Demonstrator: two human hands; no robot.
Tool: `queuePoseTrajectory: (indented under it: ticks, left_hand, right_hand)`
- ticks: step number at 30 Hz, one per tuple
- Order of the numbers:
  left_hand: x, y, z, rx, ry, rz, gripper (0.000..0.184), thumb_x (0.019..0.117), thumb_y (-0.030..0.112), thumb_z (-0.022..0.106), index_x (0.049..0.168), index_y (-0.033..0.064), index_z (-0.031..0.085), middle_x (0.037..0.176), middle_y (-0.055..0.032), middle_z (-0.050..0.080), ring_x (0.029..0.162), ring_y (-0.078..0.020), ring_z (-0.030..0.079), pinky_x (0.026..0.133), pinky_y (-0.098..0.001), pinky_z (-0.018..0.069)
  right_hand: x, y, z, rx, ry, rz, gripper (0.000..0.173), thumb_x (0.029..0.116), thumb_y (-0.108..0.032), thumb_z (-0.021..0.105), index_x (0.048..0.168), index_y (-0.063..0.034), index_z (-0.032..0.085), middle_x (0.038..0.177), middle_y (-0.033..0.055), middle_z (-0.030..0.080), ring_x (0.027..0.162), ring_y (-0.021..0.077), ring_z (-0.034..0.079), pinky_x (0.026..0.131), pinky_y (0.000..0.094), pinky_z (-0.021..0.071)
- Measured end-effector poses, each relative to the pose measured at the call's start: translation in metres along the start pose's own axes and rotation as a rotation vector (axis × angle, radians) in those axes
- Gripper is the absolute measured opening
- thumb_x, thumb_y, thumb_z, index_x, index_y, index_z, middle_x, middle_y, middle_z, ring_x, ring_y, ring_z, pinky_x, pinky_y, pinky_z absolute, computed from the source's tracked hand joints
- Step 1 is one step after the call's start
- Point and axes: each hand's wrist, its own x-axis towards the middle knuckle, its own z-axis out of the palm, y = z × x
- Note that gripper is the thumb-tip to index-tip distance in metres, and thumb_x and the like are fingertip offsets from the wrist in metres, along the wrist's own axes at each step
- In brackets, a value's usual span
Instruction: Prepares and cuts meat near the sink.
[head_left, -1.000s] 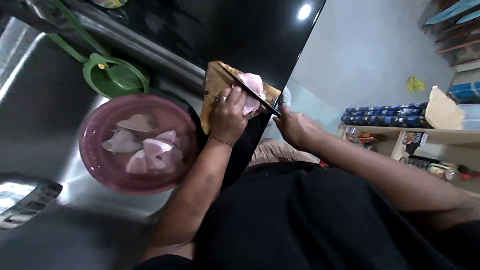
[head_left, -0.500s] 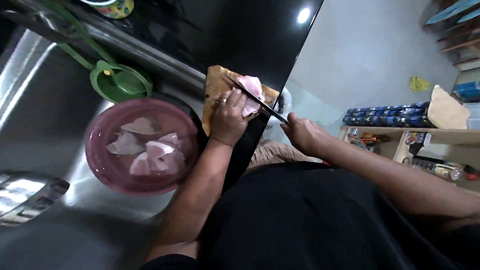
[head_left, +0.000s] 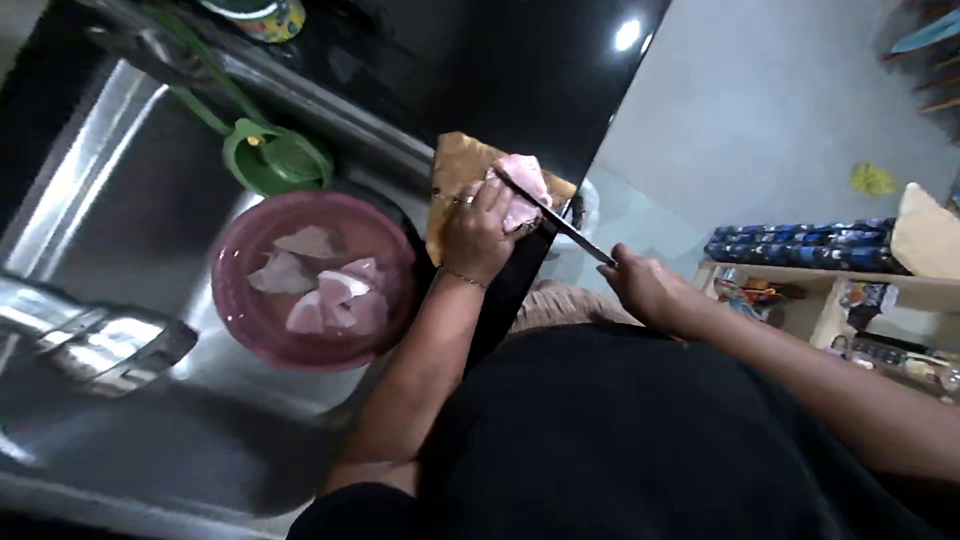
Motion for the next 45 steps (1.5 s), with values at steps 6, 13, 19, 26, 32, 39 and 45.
queuePoseTrajectory:
  ticks: [6, 13, 19, 26, 32, 39, 45]
  left_hand:
    - [-0.002, 0.0, 0.003, 0.016, 0.003, 0.007, 0.032, 0.0807, 0.005, 0.073, 0.112, 0.0001, 0.076, 0.124, -0.0182, 0.072, 0.121, -0.0386, 0.065, 0.104, -0.0485, 0.0516]
    - [0.0, 0.0, 0.004, 0.042, 0.015, 0.026, 0.032, 0.0786, 0.003, 0.07, 0.109, 0.0001, 0.076, 0.122, -0.018, 0.072, 0.117, -0.0377, 0.066, 0.098, -0.0481, 0.054]
    - [-0.001, 0.004, 0.001, -0.006, -0.024, -0.02, 0.035, 0.0815, 0.005, 0.072, 0.116, -0.0014, 0.074, 0.125, -0.0182, 0.071, 0.121, -0.038, 0.065, 0.099, -0.0507, 0.0538]
    - [-0.004, 0.002, 0.006, 0.012, 0.044, 0.034, 0.03, 0.0823, 0.007, 0.071, 0.111, -0.0005, 0.076, 0.121, -0.0184, 0.073, 0.118, -0.0372, 0.067, 0.1, -0.0474, 0.0533]
    - [-0.003, 0.002, 0.004, 0.032, 0.009, 0.022, 0.032, 0.0793, 0.007, 0.075, 0.111, 0.0001, 0.076, 0.122, -0.0184, 0.072, 0.118, -0.039, 0.066, 0.1, -0.0496, 0.0527]
    - [-0.005, 0.003, 0.003, 0.01, 0.002, -0.004, 0.035, 0.0804, 0.004, 0.072, 0.115, -0.0018, 0.074, 0.123, -0.0189, 0.071, 0.119, -0.0387, 0.065, 0.098, -0.0511, 0.0535]
    - [-0.005, 0.003, 0.006, -0.009, 0.025, 0.02, 0.032, 0.0807, 0.002, 0.069, 0.112, -0.001, 0.075, 0.121, -0.0185, 0.072, 0.118, -0.0372, 0.066, 0.099, -0.0481, 0.0532]
  right_hand:
    - [0.045, -0.041, -0.017, -0.014, 0.11, -0.114, 0.041, 0.1116, -0.037, 0.041, 0.125, -0.0004, 0.054, 0.094, 0.0224, 0.067, 0.091, 0.0426, 0.07, 0.077, 0.0607, 0.0554]
    - [0.05, -0.052, -0.018, -0.032, 0.168, -0.18, 0.039, 0.112, -0.037, 0.04, 0.124, -0.0019, 0.053, 0.094, 0.0206, 0.067, 0.091, 0.0413, 0.071, 0.078, 0.059, 0.0563]
    - [-0.001, 0.003, -0.003, -0.001, -0.002, 0.005, 0.041, 0.1125, -0.034, 0.04, 0.126, 0.0026, 0.053, 0.097, 0.0251, 0.066, 0.095, 0.0432, 0.068, 0.084, 0.0589, 0.053]
    - [0.044, -0.034, -0.02, -0.006, 0.082, -0.115, 0.042, 0.1114, -0.039, 0.041, 0.127, -0.002, 0.053, 0.094, 0.0204, 0.068, 0.091, 0.0403, 0.07, 0.078, 0.0595, 0.0556]
    - [0.057, -0.061, -0.027, -0.005, 0.125, -0.191, 0.043, 0.1123, -0.036, 0.039, 0.13, 0.0003, 0.051, 0.106, 0.0234, 0.068, 0.104, 0.0418, 0.069, 0.086, 0.0592, 0.0554]
    - [0.005, 0.009, 0.0, 0.016, 0.011, -0.042, 0.039, 0.1117, -0.034, 0.042, 0.123, 0.0006, 0.054, 0.094, 0.0221, 0.066, 0.093, 0.0402, 0.069, 0.082, 0.0572, 0.0541]
    - [0.024, -0.016, -0.014, 0.002, 0.009, -0.045, 0.041, 0.1114, -0.035, 0.042, 0.128, 0.0009, 0.052, 0.097, 0.0227, 0.067, 0.094, 0.0411, 0.069, 0.082, 0.0584, 0.0552]
